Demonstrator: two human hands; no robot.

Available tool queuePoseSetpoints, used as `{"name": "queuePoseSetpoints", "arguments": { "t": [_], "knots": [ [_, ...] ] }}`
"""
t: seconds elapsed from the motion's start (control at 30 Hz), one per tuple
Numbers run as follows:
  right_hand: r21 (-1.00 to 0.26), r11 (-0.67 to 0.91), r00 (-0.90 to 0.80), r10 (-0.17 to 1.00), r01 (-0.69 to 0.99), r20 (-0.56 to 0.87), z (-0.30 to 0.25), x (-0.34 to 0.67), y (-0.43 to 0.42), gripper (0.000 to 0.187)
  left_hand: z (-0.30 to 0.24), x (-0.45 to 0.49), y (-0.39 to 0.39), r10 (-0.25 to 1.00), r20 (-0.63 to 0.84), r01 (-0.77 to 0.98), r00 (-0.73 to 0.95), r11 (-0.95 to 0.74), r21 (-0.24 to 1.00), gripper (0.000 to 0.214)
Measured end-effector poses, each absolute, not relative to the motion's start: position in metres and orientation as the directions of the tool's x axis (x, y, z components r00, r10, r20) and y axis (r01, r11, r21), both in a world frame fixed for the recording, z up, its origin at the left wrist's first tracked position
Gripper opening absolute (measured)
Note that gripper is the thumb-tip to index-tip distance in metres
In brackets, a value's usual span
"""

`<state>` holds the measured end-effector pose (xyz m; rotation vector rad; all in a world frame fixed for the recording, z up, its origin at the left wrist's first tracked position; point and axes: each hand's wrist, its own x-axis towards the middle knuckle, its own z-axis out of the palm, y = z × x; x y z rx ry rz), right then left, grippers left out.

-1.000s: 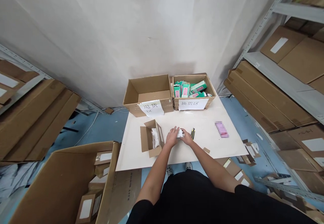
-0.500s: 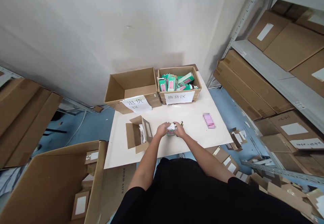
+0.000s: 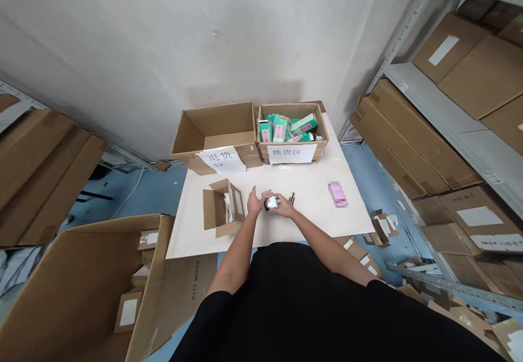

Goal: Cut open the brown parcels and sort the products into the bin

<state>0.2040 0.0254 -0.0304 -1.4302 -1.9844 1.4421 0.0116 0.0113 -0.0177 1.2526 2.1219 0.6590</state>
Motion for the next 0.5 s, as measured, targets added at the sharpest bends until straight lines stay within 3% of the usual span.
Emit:
{"name": "queuePoseSetpoints", "arguments": {
  "t": [0.07, 0.17, 0.23, 0.3, 0.4, 0.5],
  "knots": [
    [-0.802, 0.052, -0.443, 0.854, 0.594, -0.272, -0.026, 0.200, 0.025, 0.073, -0.021, 0.016, 0.005, 0.912, -0.174, 0.600, -0.372, 0.379, 0.705, 0.063],
    [-0.733, 0.104, -0.385, 0.895, 0.673, -0.226, -0.020, 0.193, 0.025, 0.064, -0.025, 0.021, -0.002, 0.974, -0.150, 0.620, -0.172, 0.225, 0.751, 0.043],
    [-0.735, 0.086, -0.340, 0.918, 0.673, -0.204, -0.018, 0.190, 0.025, 0.058, -0.028, 0.022, -0.006, 0.987, -0.159, 0.647, -0.021, 0.135, 0.751, 0.053],
    [-0.771, 0.075, -0.323, 0.930, 0.633, -0.174, -0.018, 0.191, 0.024, 0.050, -0.030, 0.021, -0.010, 0.983, -0.167, 0.675, 0.070, 0.076, 0.734, 0.076],
    [-0.792, 0.113, -0.354, 0.925, 0.600, -0.136, -0.018, 0.193, 0.021, 0.041, -0.032, 0.018, -0.013, 0.976, -0.201, 0.688, 0.079, 0.093, 0.719, 0.102],
    [-0.713, 0.116, -0.348, 0.918, 0.691, -0.188, -0.017, 0.190, 0.019, 0.032, -0.032, 0.018, -0.014, 0.970, -0.243, 0.673, 0.030, 0.160, 0.722, 0.110]
  ]
}}
